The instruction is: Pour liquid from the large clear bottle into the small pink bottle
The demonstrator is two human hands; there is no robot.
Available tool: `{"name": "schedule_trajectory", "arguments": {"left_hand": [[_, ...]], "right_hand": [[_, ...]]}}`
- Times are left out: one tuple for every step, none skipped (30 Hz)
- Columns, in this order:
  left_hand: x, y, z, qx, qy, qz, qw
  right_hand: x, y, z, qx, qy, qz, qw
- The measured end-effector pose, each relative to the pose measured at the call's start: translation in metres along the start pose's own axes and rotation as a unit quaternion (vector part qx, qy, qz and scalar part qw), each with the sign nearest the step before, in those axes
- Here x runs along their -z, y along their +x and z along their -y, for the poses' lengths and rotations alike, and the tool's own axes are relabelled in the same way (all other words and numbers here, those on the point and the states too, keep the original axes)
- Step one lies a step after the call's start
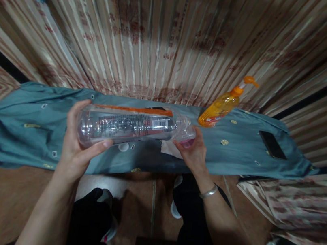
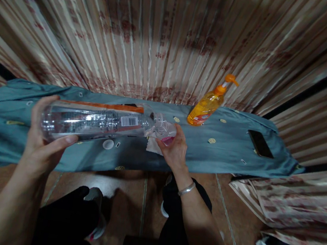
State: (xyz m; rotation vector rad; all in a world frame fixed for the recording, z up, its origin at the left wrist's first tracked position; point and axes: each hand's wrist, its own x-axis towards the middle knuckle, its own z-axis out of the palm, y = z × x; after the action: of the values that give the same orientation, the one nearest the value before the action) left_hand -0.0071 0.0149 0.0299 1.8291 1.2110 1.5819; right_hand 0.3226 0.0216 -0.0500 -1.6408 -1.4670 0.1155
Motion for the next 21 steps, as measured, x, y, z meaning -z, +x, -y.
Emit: {"name": "schedule_trajectory", "arguments": {"left_hand": [[0.0001,0.0000,-0.0004,0.012,-0.011,-0.001,1.000],[0.0002,0.0000,-0.0010,0.028,-0.027,-0.002,0.999],[0.0002,0.0000,-0.0016,0.043,-0.041,-0.003,0.998],[0.0003,0.0000,-0.0024,0.047,-0.046,-0.004,0.998],[0.0003,0.0000,-0.0030,0.048,-0.047,-0.004,0.998],[0.0003,0.0001,-0.0036,0.050,-0.048,-0.004,0.998],[0.0003,0.0002,-0.0040,0.051,-0.048,-0.003,0.998],[0.0002,0.0003,-0.0042,0.052,-0.045,-0.003,0.998],[0.0001,0.0004,-0.0043,0.051,-0.042,-0.003,0.998],[0.0000,0.0005,-0.0042,0.049,-0.039,-0.004,0.998],[-0.0001,0.0006,-0.0041,0.049,-0.039,-0.004,0.998],[-0.0001,0.0008,-0.0039,0.049,-0.042,-0.004,0.998],[-0.0001,0.0009,-0.0038,0.049,-0.046,-0.004,0.998],[-0.0001,0.0010,-0.0037,0.051,-0.051,-0.005,0.997],[0.0000,0.0010,-0.0036,0.052,-0.054,-0.005,0.997],[0.0001,0.0011,-0.0036,0.053,-0.055,-0.004,0.997],[0.0002,0.0010,-0.0037,0.053,-0.055,-0.005,0.997],[0.0002,0.0010,-0.0038,0.053,-0.052,-0.006,0.997],[0.0002,0.0009,-0.0039,0.053,-0.049,-0.007,0.997],[0.0002,0.0008,-0.0040,0.053,-0.047,-0.007,0.997],[0.0000,0.0008,-0.0040,0.052,-0.045,-0.008,0.998]], "right_hand": [[0.0001,-0.0001,-0.0002,0.001,0.001,0.001,1.000],[0.0003,-0.0001,-0.0005,0.001,0.002,0.003,1.000],[0.0005,-0.0002,-0.0010,0.002,0.004,0.005,1.000],[0.0007,-0.0002,-0.0014,0.002,0.005,0.007,1.000],[0.0008,-0.0003,-0.0018,0.001,0.005,0.007,1.000],[0.0009,-0.0003,-0.0021,0.000,0.005,0.009,1.000],[0.0009,-0.0003,-0.0023,-0.001,0.005,0.009,1.000],[0.0009,-0.0003,-0.0023,-0.002,0.004,0.009,1.000],[0.0008,-0.0002,-0.0022,-0.003,0.003,0.011,1.000],[0.0007,-0.0001,-0.0020,-0.005,0.002,0.012,1.000],[0.0006,0.0000,-0.0017,-0.005,0.001,0.013,1.000],[0.0005,0.0001,-0.0014,-0.005,0.001,0.012,1.000],[0.0005,0.0002,-0.0012,-0.005,0.001,0.011,1.000],[0.0005,0.0003,-0.0010,-0.005,0.001,0.010,1.000],[0.0005,0.0004,-0.0009,-0.005,0.000,0.008,1.000],[0.0006,0.0005,-0.0009,-0.004,0.000,0.007,1.000],[0.0007,0.0005,-0.0009,-0.003,-0.001,0.007,1.000],[0.0008,0.0005,-0.0009,-0.003,0.000,0.009,1.000],[0.0009,0.0004,-0.0010,-0.002,0.001,0.010,1.000],[0.0009,0.0002,-0.0012,-0.001,0.002,0.009,1.000],[0.0007,0.0001,-0.0014,-0.001,0.003,0.008,1.000]]}}
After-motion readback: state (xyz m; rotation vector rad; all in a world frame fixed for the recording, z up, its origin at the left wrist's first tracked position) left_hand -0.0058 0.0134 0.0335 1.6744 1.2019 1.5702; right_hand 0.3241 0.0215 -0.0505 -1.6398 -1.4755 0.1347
